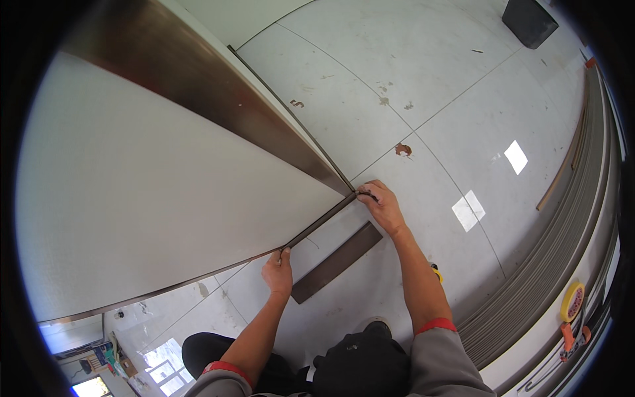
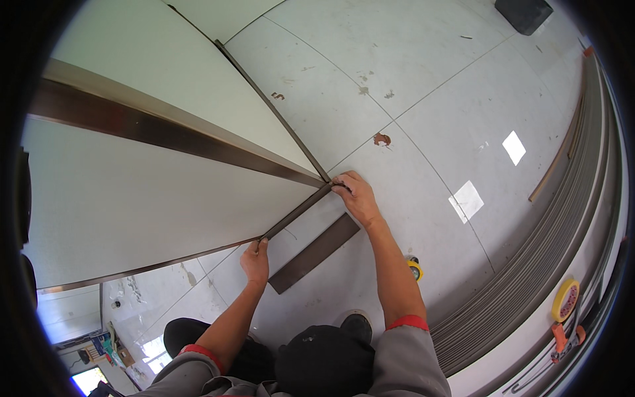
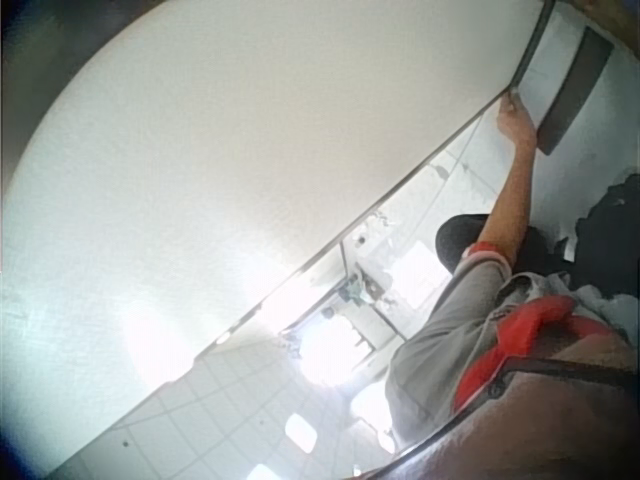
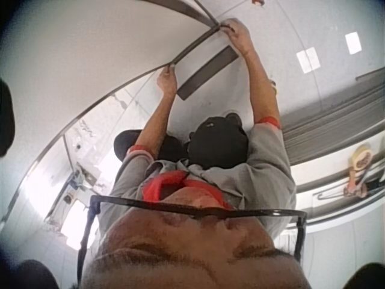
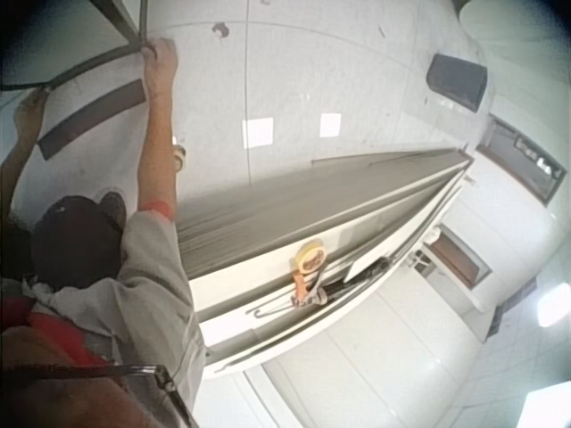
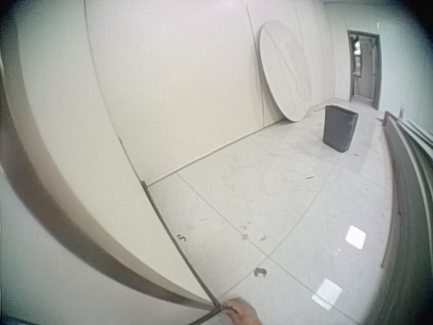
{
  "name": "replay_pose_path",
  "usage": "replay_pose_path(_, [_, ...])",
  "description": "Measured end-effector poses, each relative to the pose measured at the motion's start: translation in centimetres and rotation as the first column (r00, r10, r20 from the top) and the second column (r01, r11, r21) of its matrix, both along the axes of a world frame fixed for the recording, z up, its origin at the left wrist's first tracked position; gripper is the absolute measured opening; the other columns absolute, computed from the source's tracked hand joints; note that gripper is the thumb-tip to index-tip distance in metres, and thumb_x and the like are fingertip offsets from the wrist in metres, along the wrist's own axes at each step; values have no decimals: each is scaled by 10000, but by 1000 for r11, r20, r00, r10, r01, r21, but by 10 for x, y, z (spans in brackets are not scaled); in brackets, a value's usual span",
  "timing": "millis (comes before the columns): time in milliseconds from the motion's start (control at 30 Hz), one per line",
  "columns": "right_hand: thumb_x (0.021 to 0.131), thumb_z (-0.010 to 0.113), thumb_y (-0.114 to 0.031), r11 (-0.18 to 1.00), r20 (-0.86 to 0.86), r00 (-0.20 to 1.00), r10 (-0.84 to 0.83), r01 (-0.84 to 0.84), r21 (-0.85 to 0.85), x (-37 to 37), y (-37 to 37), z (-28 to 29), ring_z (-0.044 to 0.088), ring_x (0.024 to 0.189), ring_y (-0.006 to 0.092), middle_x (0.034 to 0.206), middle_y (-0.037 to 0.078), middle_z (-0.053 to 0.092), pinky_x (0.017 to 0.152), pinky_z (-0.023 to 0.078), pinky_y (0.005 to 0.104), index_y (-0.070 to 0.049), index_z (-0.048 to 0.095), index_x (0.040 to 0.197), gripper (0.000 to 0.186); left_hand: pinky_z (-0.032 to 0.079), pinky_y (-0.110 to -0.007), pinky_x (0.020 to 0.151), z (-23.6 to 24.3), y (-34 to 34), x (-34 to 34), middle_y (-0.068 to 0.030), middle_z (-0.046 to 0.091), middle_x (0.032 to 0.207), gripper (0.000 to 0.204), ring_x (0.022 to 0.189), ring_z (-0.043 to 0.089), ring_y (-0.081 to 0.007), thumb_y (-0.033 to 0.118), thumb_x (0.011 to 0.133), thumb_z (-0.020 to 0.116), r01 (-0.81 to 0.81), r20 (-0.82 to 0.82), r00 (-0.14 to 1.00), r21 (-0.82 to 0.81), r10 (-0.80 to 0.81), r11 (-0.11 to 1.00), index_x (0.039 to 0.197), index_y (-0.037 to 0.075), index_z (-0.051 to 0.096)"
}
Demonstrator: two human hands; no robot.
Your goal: The person measures and cuts metal trim pieces using a tape measure, utility knife, and angle grinder, then fits and secures them along the base of a wall panel. They repeatedly check fit, adjust the trim, and use tools to complete the installation.
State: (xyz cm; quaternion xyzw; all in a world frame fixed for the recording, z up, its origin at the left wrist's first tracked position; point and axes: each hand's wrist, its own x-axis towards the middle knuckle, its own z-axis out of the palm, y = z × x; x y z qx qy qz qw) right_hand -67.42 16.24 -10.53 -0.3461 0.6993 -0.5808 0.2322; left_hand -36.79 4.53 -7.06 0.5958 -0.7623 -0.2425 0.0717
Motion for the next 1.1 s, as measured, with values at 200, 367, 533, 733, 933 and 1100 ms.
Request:
replay_pose_path(200, [874,736,-57,999,-161,987,4,2,37,0,2,-2,672,917,292,1023,86,669,797,548,358,-66,693,1021,154,480,-465,652,1,0,1,-220,661,715,370,644,626,-389,405,980,639,6,4,1000,-3,-6,1000,1015,61,770])
replay_pose_path(367, [886,733,-99,996,-283,959,-24,48,78,1,0,-1,676,901,296,1019,71,671,777,553,374,-95,699,1021,139,481,-456,656,4,0,-2,-216,660,706,376,632,619,-380,404,981,642,-1,3,1000,19,1,1000,1005,50,766])
replay_pose_path(533, [893,730,-118,996,-280,959,-40,62,70,2,-1,-3,676,893,296,1010,69,674,765,552,383,-105,707,1032,142,480,-457,657,2,1,-1,-213,656,699,376,628,614,-379,405,983,640,3,-3,1000,-9,-3,1000,994,51,764])
replay_pose_path(733, [898,734,-146,994,-314,948,-47,75,78,2,-3,-4,680,871,302,984,62,687,750,551,389,-118,718,1055,160,480,-457,659,2,0,-1,-216,654,700,376,627,610,-378,409,981,643,2,-15,1000,2,-2,1000,992,52,762])
replay_pose_path(933, [895,740,-153,993,-371,928,-35,73,89,3,-4,-5,695,882,303,1028,57,706,757,568,395,-124,710,1083,192,475,-460,649,1,1,-1,-219,647,699,368,622,602,-381,402,977,651,-1,-24,1000,-16,0,1000,978,50,758])
replay_pose_path(1100, [877,749,-128,989,-440,896,-57,110,95,7,-5,-6,701,895,296,1048,47,715,769,580,380,-128,700,1103,231,474,-465,649,0,1,-2,-220,649,708,368,633,611,-391,401,977,648,4,-40,999,-15,-4,1000,958,49,753])
